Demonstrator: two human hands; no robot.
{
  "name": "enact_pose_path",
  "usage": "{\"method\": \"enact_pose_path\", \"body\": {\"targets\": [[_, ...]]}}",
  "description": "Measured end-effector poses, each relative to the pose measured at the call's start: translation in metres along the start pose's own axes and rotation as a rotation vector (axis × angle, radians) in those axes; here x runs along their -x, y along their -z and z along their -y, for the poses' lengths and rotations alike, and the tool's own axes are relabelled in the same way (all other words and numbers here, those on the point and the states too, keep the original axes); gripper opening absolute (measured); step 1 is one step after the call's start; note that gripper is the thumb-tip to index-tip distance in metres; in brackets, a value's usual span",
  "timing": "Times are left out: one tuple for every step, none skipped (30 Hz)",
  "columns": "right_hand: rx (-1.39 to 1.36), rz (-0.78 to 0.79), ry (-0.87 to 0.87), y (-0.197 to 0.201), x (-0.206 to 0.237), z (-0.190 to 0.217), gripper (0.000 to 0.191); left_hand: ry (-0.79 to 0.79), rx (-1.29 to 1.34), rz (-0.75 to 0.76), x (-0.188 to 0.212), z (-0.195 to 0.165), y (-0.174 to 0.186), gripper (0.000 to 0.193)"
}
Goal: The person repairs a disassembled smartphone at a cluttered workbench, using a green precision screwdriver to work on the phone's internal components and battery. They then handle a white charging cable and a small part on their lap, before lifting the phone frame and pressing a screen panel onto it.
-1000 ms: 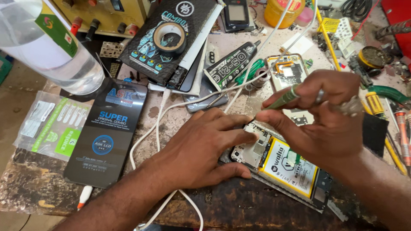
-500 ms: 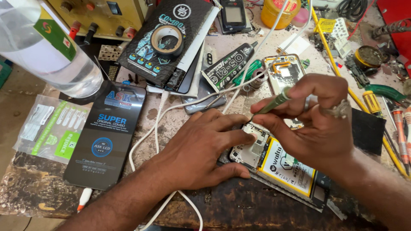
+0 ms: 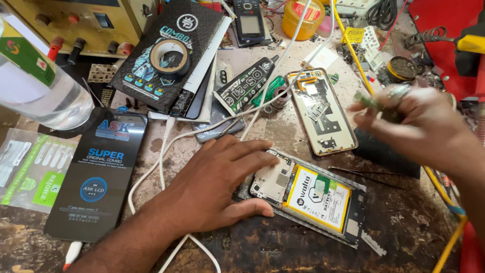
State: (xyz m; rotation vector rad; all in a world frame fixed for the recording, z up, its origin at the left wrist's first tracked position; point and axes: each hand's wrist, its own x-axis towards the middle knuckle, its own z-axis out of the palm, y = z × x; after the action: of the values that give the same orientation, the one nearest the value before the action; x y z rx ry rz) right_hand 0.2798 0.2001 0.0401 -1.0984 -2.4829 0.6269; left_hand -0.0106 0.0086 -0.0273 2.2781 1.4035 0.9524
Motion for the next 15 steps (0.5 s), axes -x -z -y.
{"method": "enact_pose_path", "body": {"targets": [[0.057, 0.057, -0.031, -0.002, 0.002, -0.001, 0.019, 0.021, 0.027, -0.006, 0.0, -0.001, 0.0, 0.078], [0.098, 0.07, -0.103, -0.006, 0.004, 0.0, 0.02, 0.042, 0.05, -0.011, 0.0, -0.002, 0.001, 0.083], [0.139, 0.083, -0.175, -0.01, 0.005, 0.001, 0.021, 0.051, 0.045, -0.016, 0.0, -0.002, 0.001, 0.085], [0.178, 0.094, -0.248, -0.014, 0.006, 0.004, 0.023, 0.06, 0.038, -0.02, 0.0, -0.003, 0.001, 0.088], [0.177, 0.091, -0.197, -0.015, 0.006, 0.006, 0.023, 0.068, 0.031, -0.024, 0.0, -0.003, 0.001, 0.091], [0.179, 0.087, -0.146, -0.015, 0.006, 0.009, 0.023, 0.071, 0.033, -0.023, -0.001, -0.004, 0.001, 0.091], [0.18, 0.084, -0.096, -0.016, 0.006, 0.011, 0.023, 0.075, 0.036, -0.021, -0.001, -0.004, 0.001, 0.091], [0.271, 0.114, -0.148, -0.017, 0.005, 0.013, 0.024, 0.079, 0.039, -0.018, -0.002, -0.004, 0.001, 0.091], [0.362, 0.142, -0.2, -0.017, 0.005, 0.015, 0.026, 0.092, 0.039, -0.007, -0.002, -0.003, 0.001, 0.091], [0.453, 0.17, -0.252, -0.017, 0.004, 0.016, 0.027, 0.105, 0.04, 0.003, -0.002, -0.003, 0.001, 0.091], [0.392, 0.162, -0.182, -0.017, 0.004, 0.017, 0.027, 0.119, 0.041, 0.013, -0.002, -0.003, 0.001, 0.091], [0.333, 0.152, -0.112, -0.016, 0.005, 0.017, 0.026, 0.105, 0.042, 0.003, -0.003, -0.002, 0.001, 0.091], [0.273, 0.141, -0.043, -0.015, 0.005, 0.018, 0.025, 0.091, 0.043, -0.008, -0.003, -0.001, 0.0, 0.091], [0.263, 0.125, -0.005, -0.014, 0.006, 0.018, 0.025, 0.078, 0.044, -0.018, -0.003, -0.001, 0.0, 0.091], [0.253, 0.109, 0.033, -0.013, 0.006, 0.017, 0.024, 0.064, 0.049, -0.033, -0.003, -0.001, -0.001, 0.091]]}}
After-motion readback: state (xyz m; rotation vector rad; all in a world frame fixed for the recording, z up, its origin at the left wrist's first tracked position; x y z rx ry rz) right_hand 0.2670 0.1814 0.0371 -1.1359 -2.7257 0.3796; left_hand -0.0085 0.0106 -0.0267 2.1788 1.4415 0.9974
